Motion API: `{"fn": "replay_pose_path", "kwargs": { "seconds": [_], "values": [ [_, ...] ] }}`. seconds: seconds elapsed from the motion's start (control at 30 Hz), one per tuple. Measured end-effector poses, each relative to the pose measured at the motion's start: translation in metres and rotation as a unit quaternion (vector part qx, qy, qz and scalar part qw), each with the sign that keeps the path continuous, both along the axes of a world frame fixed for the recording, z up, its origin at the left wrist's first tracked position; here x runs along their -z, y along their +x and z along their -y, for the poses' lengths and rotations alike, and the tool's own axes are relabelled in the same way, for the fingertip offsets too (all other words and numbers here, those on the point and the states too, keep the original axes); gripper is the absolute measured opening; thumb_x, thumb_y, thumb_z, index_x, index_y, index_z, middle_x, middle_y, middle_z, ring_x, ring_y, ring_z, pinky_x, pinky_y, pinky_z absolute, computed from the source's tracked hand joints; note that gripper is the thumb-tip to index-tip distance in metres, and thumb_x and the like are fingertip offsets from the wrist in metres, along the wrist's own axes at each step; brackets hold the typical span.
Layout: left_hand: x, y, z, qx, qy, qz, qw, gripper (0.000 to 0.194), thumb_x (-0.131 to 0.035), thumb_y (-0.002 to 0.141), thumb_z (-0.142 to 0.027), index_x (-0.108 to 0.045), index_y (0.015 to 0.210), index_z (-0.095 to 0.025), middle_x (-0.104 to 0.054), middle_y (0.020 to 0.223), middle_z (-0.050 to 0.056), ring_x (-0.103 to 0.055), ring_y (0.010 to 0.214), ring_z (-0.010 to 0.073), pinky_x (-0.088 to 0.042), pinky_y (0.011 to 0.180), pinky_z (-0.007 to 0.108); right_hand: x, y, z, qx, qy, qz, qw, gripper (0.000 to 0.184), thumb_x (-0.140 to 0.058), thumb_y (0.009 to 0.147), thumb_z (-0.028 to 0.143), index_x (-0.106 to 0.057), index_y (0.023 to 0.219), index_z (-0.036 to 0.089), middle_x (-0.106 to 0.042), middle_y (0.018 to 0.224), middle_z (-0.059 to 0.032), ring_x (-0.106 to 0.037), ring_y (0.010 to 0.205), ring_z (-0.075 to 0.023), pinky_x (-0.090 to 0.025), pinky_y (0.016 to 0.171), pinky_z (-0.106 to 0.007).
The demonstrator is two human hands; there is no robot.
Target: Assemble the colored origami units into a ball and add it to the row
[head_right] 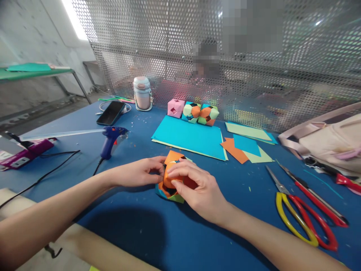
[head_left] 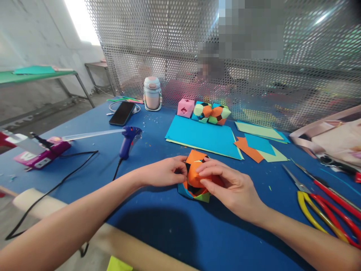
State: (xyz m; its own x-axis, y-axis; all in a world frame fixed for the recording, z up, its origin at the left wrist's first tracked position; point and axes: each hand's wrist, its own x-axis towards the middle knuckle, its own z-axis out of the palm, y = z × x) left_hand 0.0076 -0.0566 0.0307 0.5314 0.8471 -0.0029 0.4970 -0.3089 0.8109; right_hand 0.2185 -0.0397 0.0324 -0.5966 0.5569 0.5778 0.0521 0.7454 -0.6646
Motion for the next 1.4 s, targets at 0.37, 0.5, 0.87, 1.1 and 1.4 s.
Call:
{"fn": "replay_pose_path", "kwargs": {
  "seconds": [0.37, 0.5, 0.87, 1.1, 1.4],
  "values": [
    [-0.002, 0.002, -0.001, 0.016, -0.015, -0.013, 1.0, 0.014, -0.054, 0.085, -0.021, -0.067, 0.08, -0.017, -0.06, 0.099, 0.003, -0.058, 0.093, 0.0171, -0.045, 0.083, 0.026, 0.003, 0.004, -0.001, -0.004, -0.026, 0.006, 1.0, 0.021, -0.061, 0.083, 0.006, -0.066, 0.091, 0.025, -0.07, 0.095, -0.0016, -0.067, 0.094, -0.0155, -0.055, 0.087, -0.029],
    [0.001, 0.002, -0.001, 0.0, -0.009, -0.03, 1.0, 0.014, -0.051, 0.083, -0.017, -0.063, 0.076, -0.017, -0.059, 0.094, 0.002, -0.057, 0.085, 0.0149, -0.046, 0.078, 0.025, 0.004, 0.004, -0.002, -0.001, -0.028, 0.006, 1.0, 0.023, -0.061, 0.082, 0.006, -0.066, 0.092, 0.026, -0.07, 0.096, -0.001, -0.066, 0.096, -0.0154, -0.054, 0.089, -0.028],
    [-0.002, 0.007, 0.004, -0.025, -0.005, -0.042, 0.999, 0.013, -0.05, 0.079, -0.012, -0.052, 0.067, -0.017, -0.057, 0.102, 0.003, -0.055, 0.084, 0.0135, -0.045, 0.076, 0.024, 0.006, 0.005, -0.002, 0.004, -0.032, 0.003, 0.999, 0.02, -0.062, 0.082, 0.008, -0.067, 0.091, 0.025, -0.071, 0.094, -0.0025, -0.067, 0.095, -0.0172, -0.056, 0.087, -0.031],
    [0.004, 0.008, 0.001, -0.022, -0.015, -0.005, 1.0, 0.019, -0.046, 0.085, -0.017, -0.053, 0.068, -0.017, -0.056, 0.098, 0.003, -0.055, 0.09, 0.0155, -0.043, 0.086, 0.027, 0.004, 0.003, -0.001, 0.011, -0.03, 0.013, 0.999, 0.016, -0.061, 0.083, 0.01, -0.067, 0.088, 0.024, -0.072, 0.094, -0.0042, -0.069, 0.092, -0.0191, -0.058, 0.084, -0.033],
    [-0.011, -0.005, 0.001, 0.002, -0.112, -0.015, 0.994, 0.017, -0.05, 0.071, -0.015, -0.05, 0.087, -0.018, -0.053, 0.09, -0.001, -0.049, 0.081, 0.0148, -0.042, 0.074, 0.026, 0.001, 0.001, 0.002, 0.017, -0.007, 0.016, 1.0, 0.016, -0.062, 0.082, 0.009, -0.067, 0.087, 0.023, -0.072, 0.094, -0.004, -0.069, 0.091, -0.0172, -0.058, 0.083, -0.029]
  ]
}}
